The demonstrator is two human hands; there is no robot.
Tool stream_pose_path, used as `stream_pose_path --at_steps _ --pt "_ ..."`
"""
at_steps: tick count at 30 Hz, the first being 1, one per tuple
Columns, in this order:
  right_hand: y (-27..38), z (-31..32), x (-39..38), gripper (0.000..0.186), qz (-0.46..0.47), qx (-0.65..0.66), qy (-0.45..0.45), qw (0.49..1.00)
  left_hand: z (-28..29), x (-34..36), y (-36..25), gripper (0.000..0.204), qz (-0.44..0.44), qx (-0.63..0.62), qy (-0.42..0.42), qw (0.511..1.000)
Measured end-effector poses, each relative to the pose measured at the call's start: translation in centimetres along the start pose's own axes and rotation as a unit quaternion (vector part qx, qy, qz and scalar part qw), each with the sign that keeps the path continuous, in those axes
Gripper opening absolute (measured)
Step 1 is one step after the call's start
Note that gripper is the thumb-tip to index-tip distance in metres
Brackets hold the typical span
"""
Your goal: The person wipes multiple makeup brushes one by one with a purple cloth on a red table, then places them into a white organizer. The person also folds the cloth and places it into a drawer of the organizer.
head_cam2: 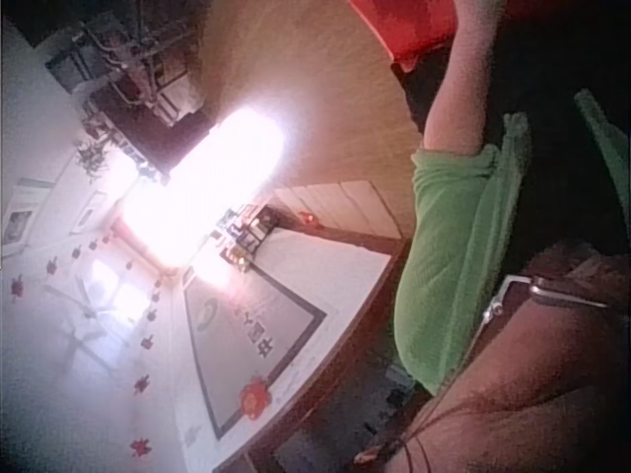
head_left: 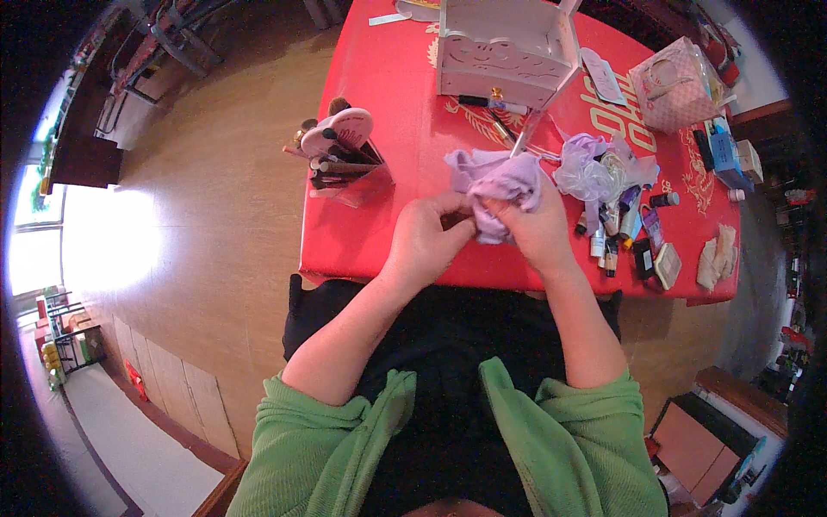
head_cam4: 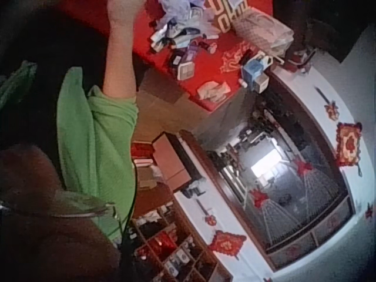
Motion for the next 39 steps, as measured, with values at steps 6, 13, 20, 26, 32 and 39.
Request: stream_pose_path --at_steps 6,13,20,26,32,39 --pt "0.8 -0.1 -0.2 0.036 0.027 -0.054 -0.005 0.998 0.4 0.0 -0.9 0.017 -0.05 0.064 -0.036 0.996" --pt "-0.5 3.4 1.1 0.031 -0.023 -0.006 -0.07 0.997 -1.5 0.0 -0.1 0.015 0.049 0.014 0.079 0.996" --pt "-0.7 6.9 2.5 0.024 -0.032 0.22 -0.177 0.959 -1.9 -0.6 0.9 0.018 0.093 -0.024 0.116 0.989" --pt "-2.9 3.7 0.4 0.033 -0.187 0.149 -0.09 0.967 -0.6 0.1 0.7 0.021 0.098 -0.137 0.032 0.985" --pt "-0.4 0.2 -0.2 0.044 0.012 -0.023 0.019 0.999 -0.7 0.1 0.3 0.017 0.042 -0.038 0.037 0.998" --pt "-1.8 1.6 0.7 0.038 -0.088 0.094 -0.023 0.991 -1.7 -0.1 1.0 0.016 0.047 0.015 0.06 0.997"
Point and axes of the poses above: each hand's wrist, its own x-axis towards the middle knuckle, its own z-axis out of the back of the hand, y = z × x, the point moved 8 cm from there along x, towards the middle knuckle, and after that the axes turned 4 degrees about -x, right-handed, at the moved point
